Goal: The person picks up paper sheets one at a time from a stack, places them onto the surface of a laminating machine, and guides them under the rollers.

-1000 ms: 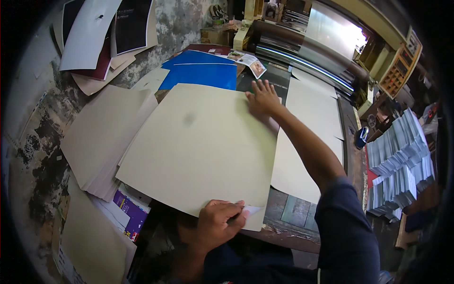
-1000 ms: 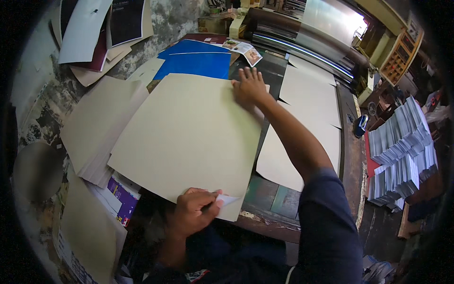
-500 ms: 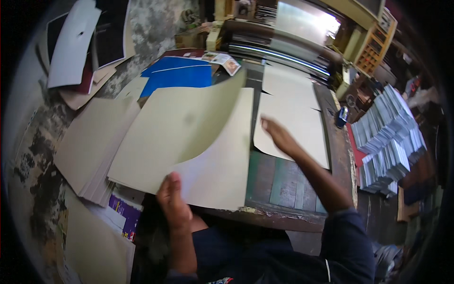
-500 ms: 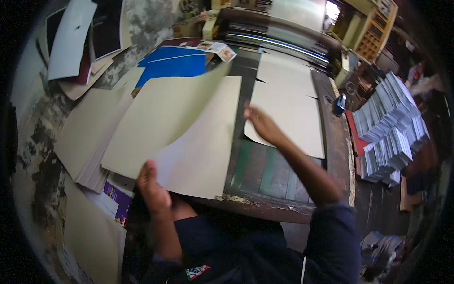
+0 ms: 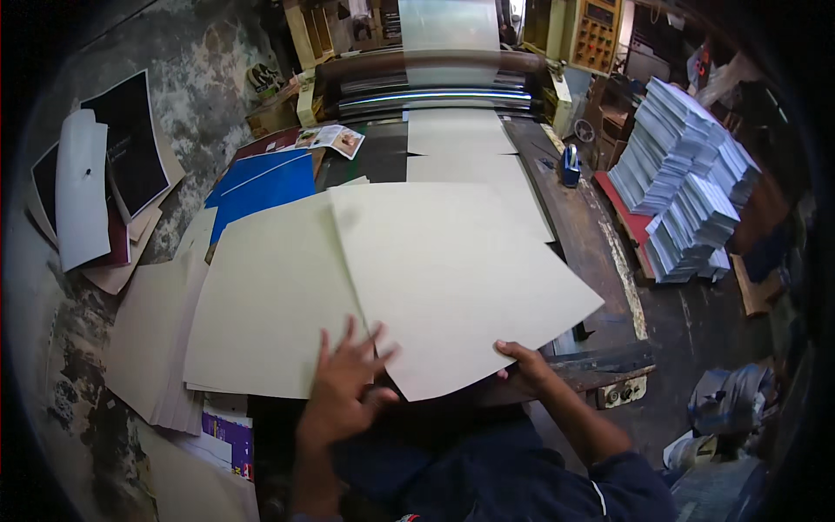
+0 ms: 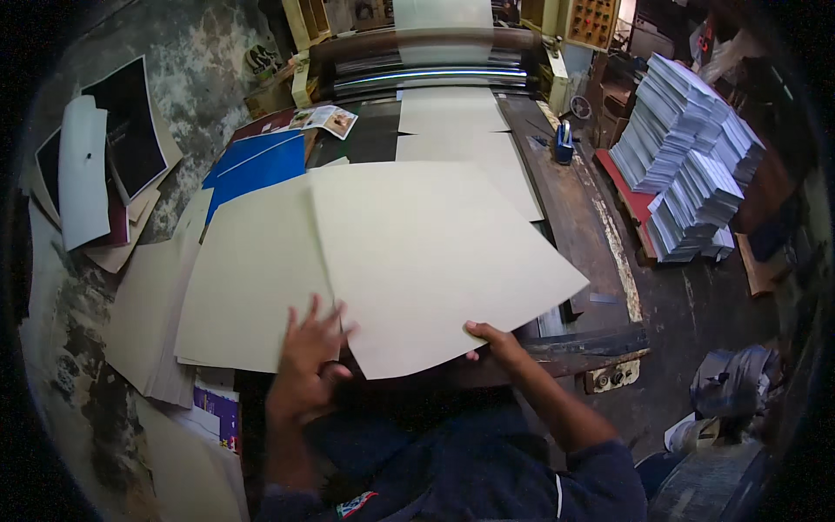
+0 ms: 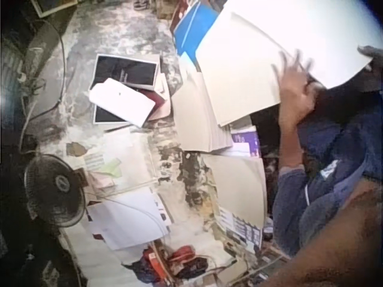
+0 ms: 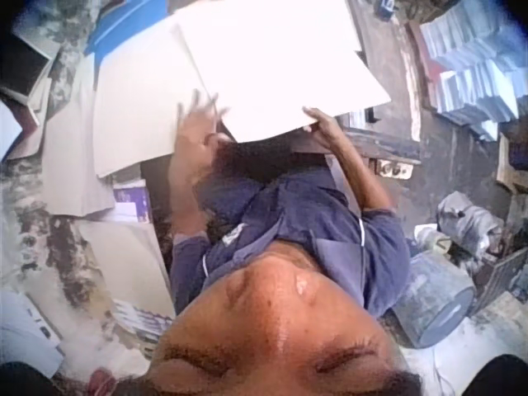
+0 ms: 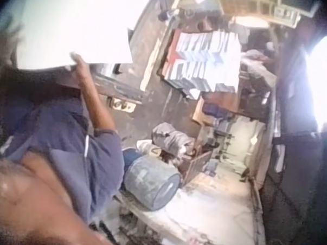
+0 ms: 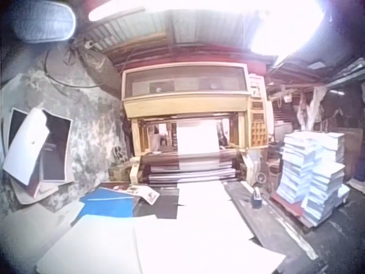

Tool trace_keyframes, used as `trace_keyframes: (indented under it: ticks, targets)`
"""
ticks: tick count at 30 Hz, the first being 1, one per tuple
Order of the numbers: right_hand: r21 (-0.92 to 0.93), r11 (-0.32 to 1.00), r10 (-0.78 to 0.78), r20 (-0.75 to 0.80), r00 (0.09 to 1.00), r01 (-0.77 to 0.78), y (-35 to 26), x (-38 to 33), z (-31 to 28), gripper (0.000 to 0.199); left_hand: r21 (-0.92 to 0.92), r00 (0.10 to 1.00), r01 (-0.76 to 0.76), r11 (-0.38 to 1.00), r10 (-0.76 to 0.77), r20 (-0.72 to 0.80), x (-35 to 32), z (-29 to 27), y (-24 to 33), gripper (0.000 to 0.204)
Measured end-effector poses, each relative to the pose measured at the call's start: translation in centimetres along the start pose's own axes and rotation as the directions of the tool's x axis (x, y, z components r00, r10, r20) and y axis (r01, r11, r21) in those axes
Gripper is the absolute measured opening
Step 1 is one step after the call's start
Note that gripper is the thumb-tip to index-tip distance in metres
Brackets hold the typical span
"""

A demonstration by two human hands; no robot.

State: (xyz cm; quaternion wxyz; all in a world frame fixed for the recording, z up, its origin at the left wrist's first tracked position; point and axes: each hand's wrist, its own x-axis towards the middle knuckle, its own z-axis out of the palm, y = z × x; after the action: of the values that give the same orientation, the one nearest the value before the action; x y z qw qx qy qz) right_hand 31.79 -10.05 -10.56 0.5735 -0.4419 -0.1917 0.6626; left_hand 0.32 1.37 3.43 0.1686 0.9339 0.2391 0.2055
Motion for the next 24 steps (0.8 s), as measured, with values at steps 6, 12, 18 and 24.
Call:
trace_keyframes:
  ticks: [6, 12, 18, 24]
  targets:
    - [0.173, 0.968, 0.196, -0.079, 0.977, -0.181, 8.2, -2.1, -3.1, 0.033, 0.134, 0.946, 0.325, 0.936, -0.323, -0.031, 0.1, 0.2, -5.1, 0.067]
    - [0.182, 0.951, 0.276, -0.132, 0.952, -0.25, 11.3, -3.2, -1.3, 0.039, 0.039, 0.973, 0.153, 0.987, -0.158, 0.167, -2.6, 0.5, -2.7, 0.085]
    - [0.282, 0.945, 0.214, -0.148, 0.965, -0.166, 8.3, 1.3, -2.3, 0.04, -0.437, 0.977, 0.203, 0.876, -0.214, 0.025, -3.4, 0.6, -4.5, 0.063]
    - [0.268, 0.962, 0.105, -0.201, 0.974, -0.049, 4.9, 6.4, -3.2, 0.05, -0.68, 0.659, 0.45, 0.58, -0.729, -0.185, -4.2, 0.8, -3.7, 0.05]
